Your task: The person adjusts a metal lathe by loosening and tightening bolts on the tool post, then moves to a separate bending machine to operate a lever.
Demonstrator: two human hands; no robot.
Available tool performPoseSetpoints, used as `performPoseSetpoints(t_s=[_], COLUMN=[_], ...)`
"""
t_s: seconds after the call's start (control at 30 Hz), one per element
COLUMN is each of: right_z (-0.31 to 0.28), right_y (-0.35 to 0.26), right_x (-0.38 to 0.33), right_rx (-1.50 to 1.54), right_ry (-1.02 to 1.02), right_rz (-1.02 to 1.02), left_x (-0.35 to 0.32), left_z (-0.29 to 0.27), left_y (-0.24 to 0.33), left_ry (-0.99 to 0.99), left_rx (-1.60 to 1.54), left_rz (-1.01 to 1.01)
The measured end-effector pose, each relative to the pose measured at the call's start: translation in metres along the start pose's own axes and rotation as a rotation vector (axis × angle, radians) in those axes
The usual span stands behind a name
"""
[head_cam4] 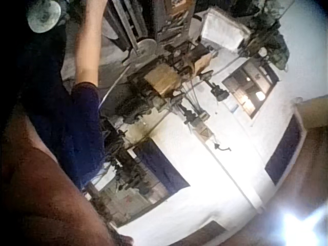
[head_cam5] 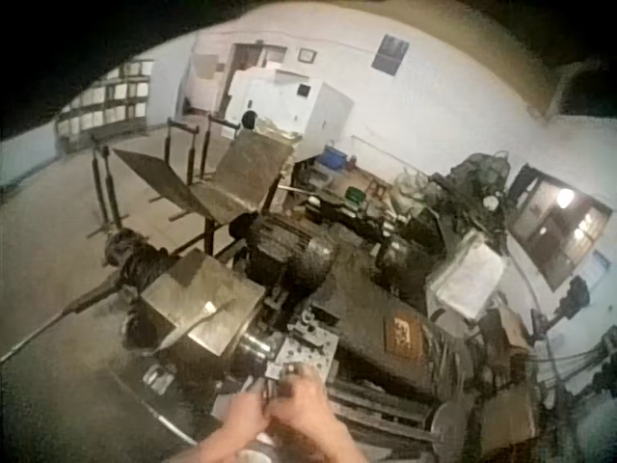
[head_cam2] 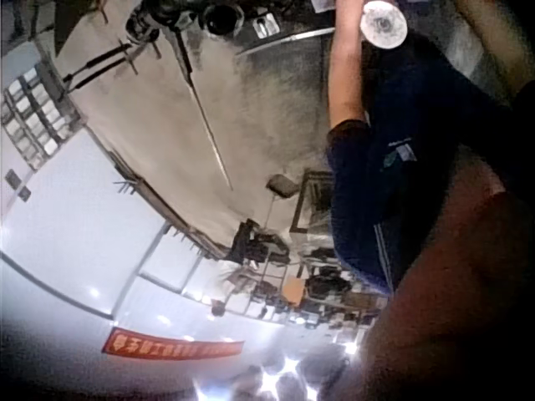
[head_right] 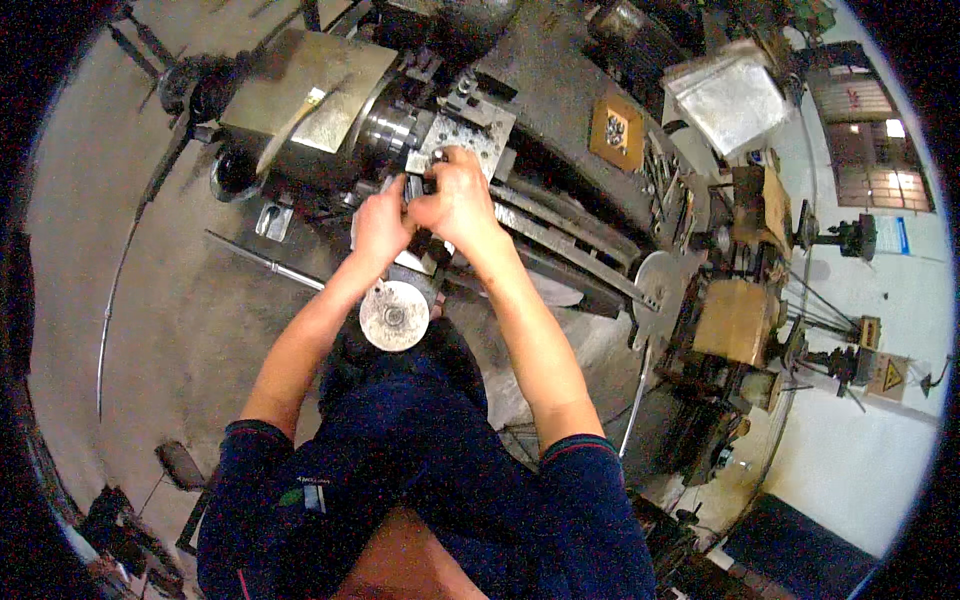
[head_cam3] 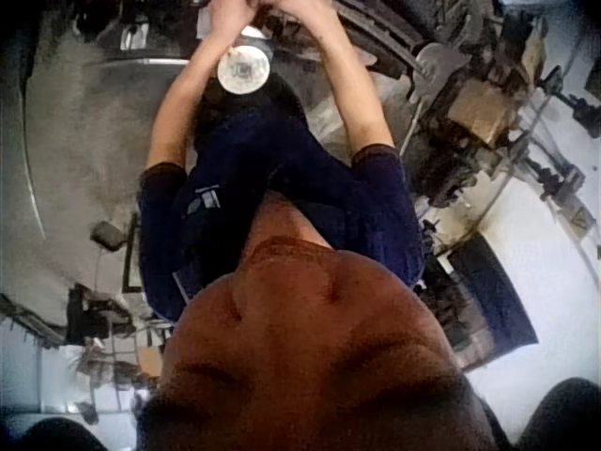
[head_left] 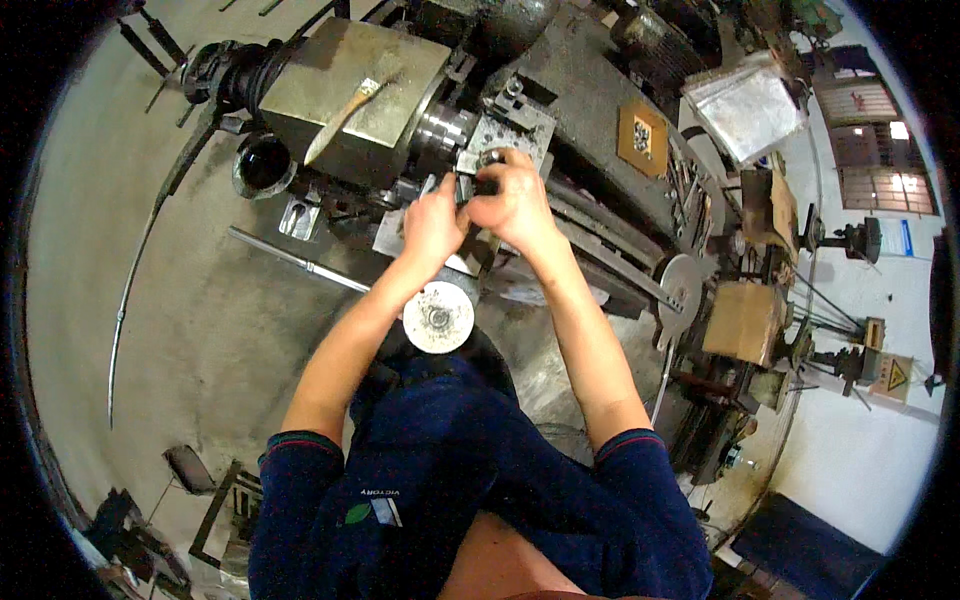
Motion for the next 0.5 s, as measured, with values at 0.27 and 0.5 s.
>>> performPoseSetpoints(t_s=[0.27, 0.5], right_z=[-0.06, -0.133], right_y=[0.008, 0.083], right_x=[-0.154, -0.444], right_rx=[-0.058, -0.54], right_ry=[0.133, 0.11], right_rz=[0.156, 0.72], left_x=[-0.012, 0.017], left_z=[-0.097, -0.128], left_y=[-0.095, -0.215], left_ry=[0.148, 0.195], left_rx=[-0.058, 0.235], left_rz=[-0.032, 0.035])
Point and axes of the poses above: each hand's wrist, its own x-axis towards the middle knuckle, its own z-axis out of the palm, y = z × x, the point moved 8 cm from there along x, towards the middle knuckle, and after that the axes turned 15 degrees about -z, right-handed, at the moved point
